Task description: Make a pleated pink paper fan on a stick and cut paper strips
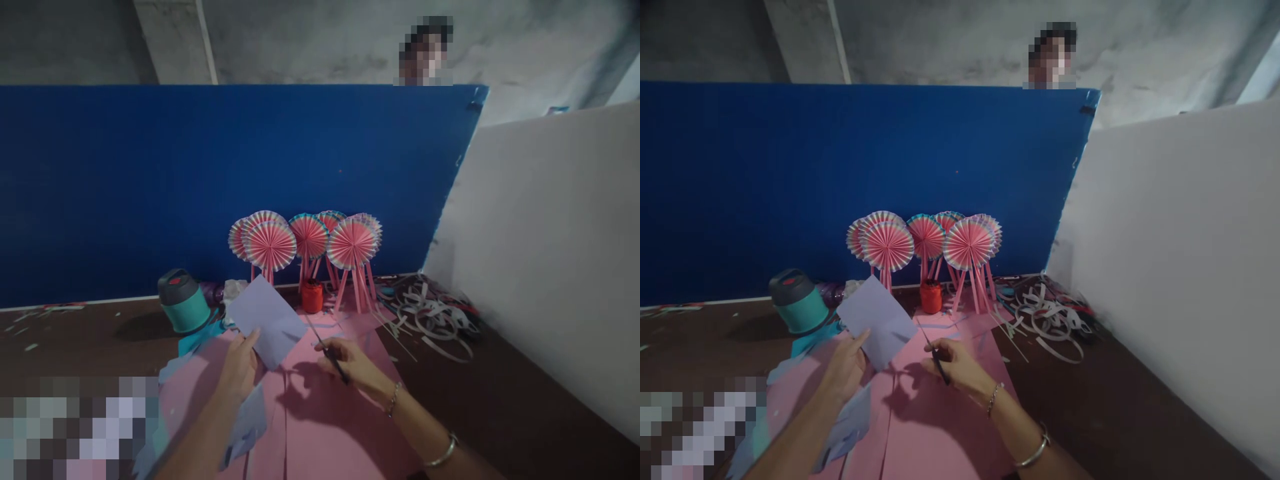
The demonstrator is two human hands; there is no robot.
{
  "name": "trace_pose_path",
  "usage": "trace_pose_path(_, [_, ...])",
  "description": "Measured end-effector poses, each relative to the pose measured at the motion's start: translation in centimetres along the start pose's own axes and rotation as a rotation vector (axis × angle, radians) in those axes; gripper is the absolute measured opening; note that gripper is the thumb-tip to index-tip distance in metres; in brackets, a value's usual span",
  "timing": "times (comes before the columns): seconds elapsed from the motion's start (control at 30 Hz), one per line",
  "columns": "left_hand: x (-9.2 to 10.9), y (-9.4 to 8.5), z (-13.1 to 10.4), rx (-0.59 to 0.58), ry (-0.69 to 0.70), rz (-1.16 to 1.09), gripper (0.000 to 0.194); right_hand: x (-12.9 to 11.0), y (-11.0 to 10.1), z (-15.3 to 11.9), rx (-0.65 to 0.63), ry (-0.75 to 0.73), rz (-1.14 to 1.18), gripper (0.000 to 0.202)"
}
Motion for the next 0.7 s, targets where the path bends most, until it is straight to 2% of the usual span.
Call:
trace_pose_path(0.3, [-0.6,-0.5,0.5,-0.019,0.044,-0.001,0.025,0.2,-0.1,0.4,-0.024,0.108,-0.105,0.048])
trace_pose_path(0.5, [-0.5,0.2,0.1,-0.041,0.017,-0.031,0.028,1.0,0.0,0.7,-0.038,0.091,-0.081,0.048])
trace_pose_path(0.7, [-1.0,-0.1,0.2,-0.05,0.018,-0.025,0.025,0.8,0.1,0.8,-0.017,0.09,-0.09,0.046])
Point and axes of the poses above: each hand's wrist, its own z-axis towards the middle knuckle, its own y-axis out of the palm, x = y × z, the point moved 1 cm from there along z, towards the middle knuckle, and after that the axes turned 6 degrees about -x, right-handed, at the moved point
